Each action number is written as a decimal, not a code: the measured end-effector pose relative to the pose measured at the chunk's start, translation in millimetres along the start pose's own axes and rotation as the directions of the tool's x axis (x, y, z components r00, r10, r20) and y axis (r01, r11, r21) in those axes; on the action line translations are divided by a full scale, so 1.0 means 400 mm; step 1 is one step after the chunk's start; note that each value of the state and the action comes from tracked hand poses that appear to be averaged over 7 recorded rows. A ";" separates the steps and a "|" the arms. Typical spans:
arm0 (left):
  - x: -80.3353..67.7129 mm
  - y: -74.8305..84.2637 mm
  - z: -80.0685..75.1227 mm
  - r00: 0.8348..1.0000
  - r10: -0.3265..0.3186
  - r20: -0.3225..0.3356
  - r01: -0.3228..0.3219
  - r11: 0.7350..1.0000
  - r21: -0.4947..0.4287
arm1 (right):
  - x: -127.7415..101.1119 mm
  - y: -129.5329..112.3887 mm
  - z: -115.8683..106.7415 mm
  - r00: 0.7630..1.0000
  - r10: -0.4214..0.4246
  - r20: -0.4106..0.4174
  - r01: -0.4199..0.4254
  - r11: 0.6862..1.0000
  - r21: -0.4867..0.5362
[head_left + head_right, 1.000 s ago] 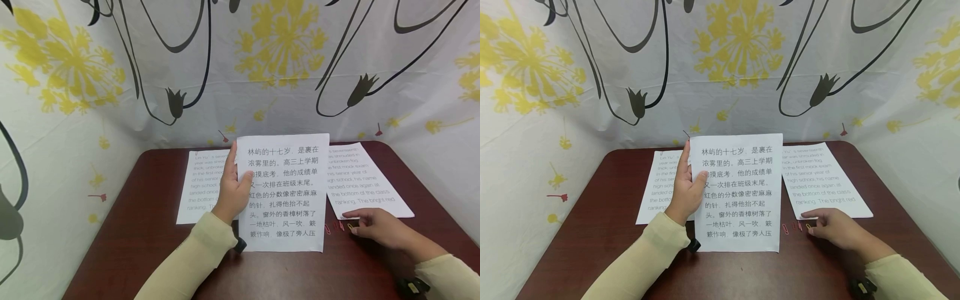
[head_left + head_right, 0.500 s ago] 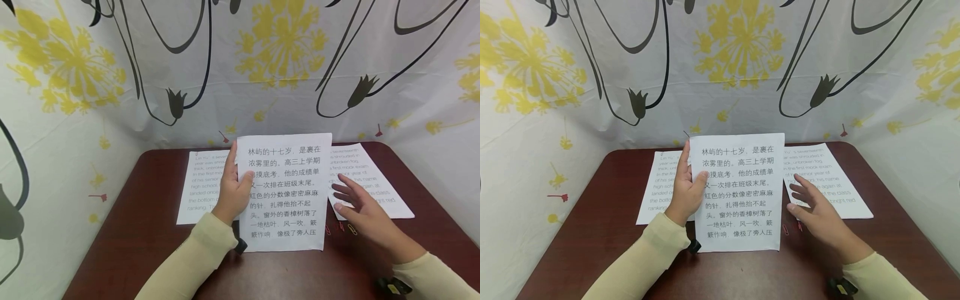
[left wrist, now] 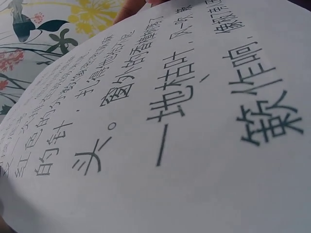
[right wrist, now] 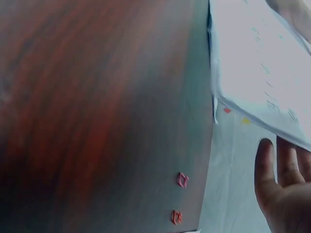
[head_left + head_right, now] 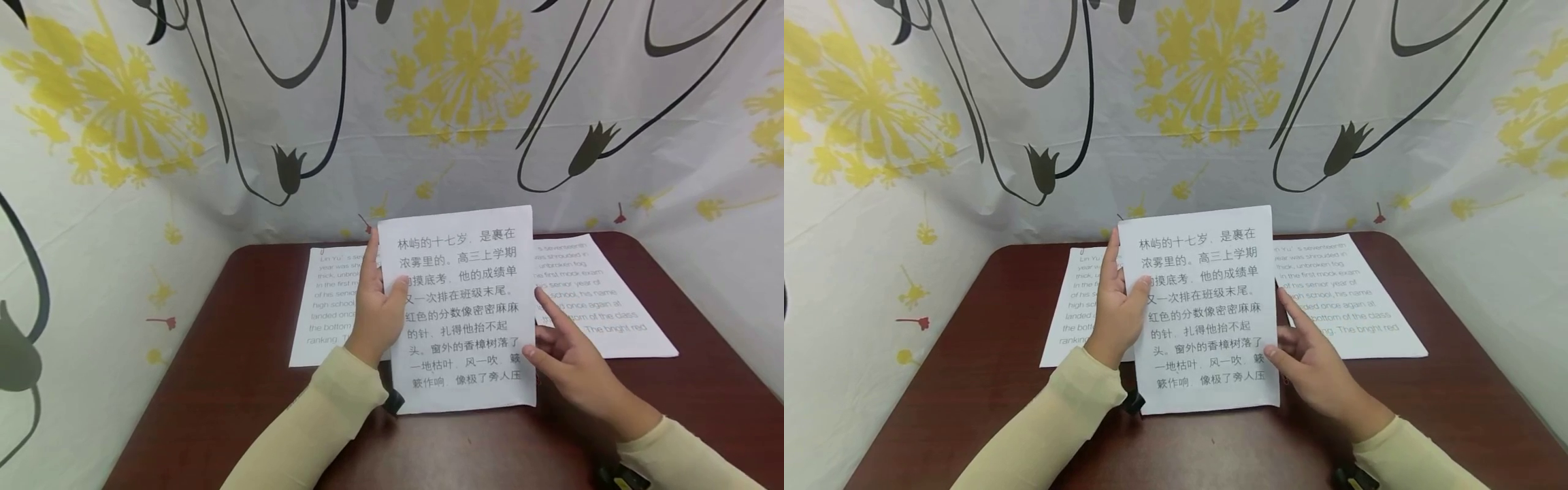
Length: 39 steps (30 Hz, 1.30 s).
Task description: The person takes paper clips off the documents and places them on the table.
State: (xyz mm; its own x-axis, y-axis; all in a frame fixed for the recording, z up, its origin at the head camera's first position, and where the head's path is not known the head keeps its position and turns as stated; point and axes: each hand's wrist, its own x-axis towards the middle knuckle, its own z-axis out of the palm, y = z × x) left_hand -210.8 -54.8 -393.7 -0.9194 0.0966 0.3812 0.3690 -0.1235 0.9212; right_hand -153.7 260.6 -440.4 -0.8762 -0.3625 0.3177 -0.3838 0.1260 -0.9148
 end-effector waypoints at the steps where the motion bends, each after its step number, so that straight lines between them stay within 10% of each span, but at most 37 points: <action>1: 0.002 0.000 -0.001 1.000 -0.006 -0.007 0.006 1.000 -0.004 | -0.002 -0.003 0.006 1.000 0.006 -0.014 -0.006 1.000 -0.013; 21: 0.032 -0.018 -0.010 0.990 -0.141 0.018 0.142 0.990 -0.018 | 0.027 -0.045 0.068 0.947 0.136 -0.290 -0.175 0.978 -0.115; 39: -0.025 -0.105 0.024 0.886 -0.456 0.080 0.448 0.888 0.102 | 0.140 0.008 -0.010 0.871 0.339 -0.357 -0.392 0.916 -0.088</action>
State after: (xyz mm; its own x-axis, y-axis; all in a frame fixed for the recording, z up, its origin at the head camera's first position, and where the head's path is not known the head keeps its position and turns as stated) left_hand -215.7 -41.3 -435.7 -0.9724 0.2207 -0.0762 -0.0703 0.0345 0.9969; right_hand -205.2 244.5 -424.5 -0.9969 0.0564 0.0556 -0.0333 0.3385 -0.9404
